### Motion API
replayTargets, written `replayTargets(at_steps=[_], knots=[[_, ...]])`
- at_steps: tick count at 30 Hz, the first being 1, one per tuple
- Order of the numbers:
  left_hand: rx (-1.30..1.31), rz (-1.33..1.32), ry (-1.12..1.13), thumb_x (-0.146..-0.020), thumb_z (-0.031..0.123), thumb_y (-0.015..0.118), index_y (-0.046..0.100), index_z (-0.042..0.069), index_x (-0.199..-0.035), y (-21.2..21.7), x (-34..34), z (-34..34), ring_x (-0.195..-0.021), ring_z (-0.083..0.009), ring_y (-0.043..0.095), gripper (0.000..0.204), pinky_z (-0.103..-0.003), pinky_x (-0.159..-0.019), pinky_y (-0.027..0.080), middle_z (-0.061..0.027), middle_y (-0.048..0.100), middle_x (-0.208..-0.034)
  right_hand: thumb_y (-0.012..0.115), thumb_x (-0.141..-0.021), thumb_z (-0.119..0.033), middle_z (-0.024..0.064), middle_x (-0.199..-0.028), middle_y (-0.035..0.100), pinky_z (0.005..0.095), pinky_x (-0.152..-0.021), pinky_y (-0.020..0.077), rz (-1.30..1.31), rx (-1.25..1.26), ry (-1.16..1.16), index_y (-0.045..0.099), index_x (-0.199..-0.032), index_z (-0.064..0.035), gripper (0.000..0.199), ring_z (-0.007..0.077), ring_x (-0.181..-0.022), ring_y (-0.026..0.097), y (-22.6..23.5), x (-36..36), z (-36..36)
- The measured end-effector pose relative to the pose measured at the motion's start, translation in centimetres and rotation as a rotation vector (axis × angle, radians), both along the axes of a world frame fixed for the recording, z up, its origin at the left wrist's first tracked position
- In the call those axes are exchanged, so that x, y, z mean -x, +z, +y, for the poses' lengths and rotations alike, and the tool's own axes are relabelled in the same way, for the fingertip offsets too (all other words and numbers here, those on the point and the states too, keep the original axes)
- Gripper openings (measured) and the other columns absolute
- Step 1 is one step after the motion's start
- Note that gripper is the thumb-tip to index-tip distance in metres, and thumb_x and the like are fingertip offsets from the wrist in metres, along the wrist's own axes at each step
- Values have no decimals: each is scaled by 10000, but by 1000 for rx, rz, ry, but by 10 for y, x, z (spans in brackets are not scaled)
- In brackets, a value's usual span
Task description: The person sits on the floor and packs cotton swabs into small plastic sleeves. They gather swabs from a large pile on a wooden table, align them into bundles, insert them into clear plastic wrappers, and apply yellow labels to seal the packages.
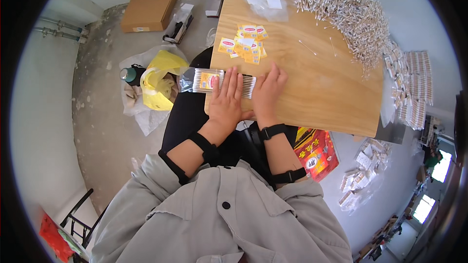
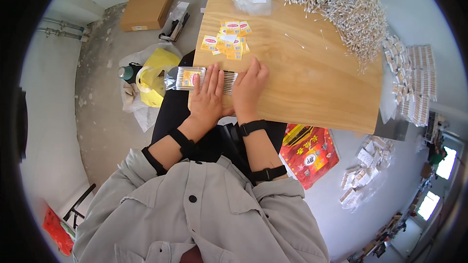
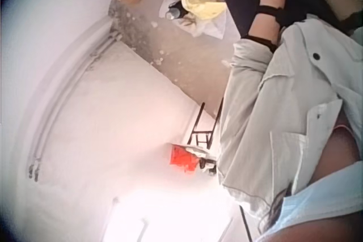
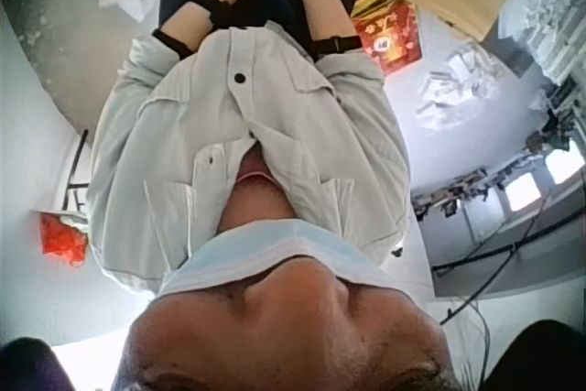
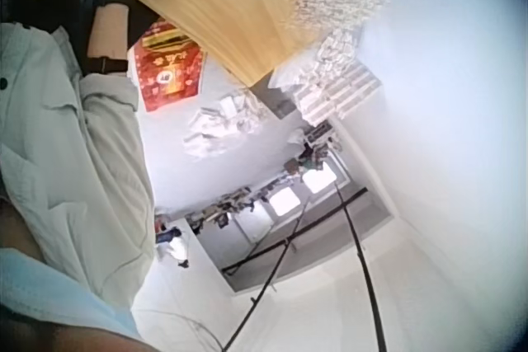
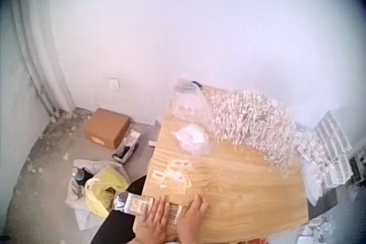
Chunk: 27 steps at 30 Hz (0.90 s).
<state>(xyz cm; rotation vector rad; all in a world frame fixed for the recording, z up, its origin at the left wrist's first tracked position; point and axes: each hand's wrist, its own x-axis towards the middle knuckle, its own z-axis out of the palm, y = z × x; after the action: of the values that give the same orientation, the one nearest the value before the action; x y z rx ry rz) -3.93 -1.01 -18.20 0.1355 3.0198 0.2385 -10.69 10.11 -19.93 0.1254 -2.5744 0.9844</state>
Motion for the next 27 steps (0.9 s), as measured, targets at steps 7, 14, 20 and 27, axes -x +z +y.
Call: replayTargets(at_steps=[7,14,20,27], knots=[[22,7,-7,-765,724,541,249,-21,-1513,2,-2,-1,-1510,-282,90,1096,-548,-1187,38,-169,175,-1608,558,-809,12,177,-1222,480,477,-1022,353,47,-268,73,492,-1299,-11,495,363,-1185,442,-8,9,-13],[22,-14,-85,-780,686,563,258,-2,-1517,8,-8,-6,-1509,-287,96,1052,-552,-1188,37,-174,176,-1606,554,-803,24,173,-1222,485,477,-1017,356,38,-296,84,497,-1298,-18,500,360,-1179,449,-10,11,-13],[-46,33,-75,-784,665,574,250,-9,-1518,3,-8,-7,-1508,-289,98,1048,-548,-1189,38,-175,171,-1605,557,-818,15,179,-1224,494,483,-1008,359,-4,-155,14,499,-1295,-17,482,361,-1165,463,-5,10,-15],[-38,33,-92,-771,586,650,273,-16,-1504,5,-9,-11,-1501,-306,128,1020,-549,-1187,74,-185,208,-1589,543,-848,-18,172,-1213,494,470,-1028,340,37,-278,76,503,-1283,-12,437,359,-1173,453,-7,13,-21]])
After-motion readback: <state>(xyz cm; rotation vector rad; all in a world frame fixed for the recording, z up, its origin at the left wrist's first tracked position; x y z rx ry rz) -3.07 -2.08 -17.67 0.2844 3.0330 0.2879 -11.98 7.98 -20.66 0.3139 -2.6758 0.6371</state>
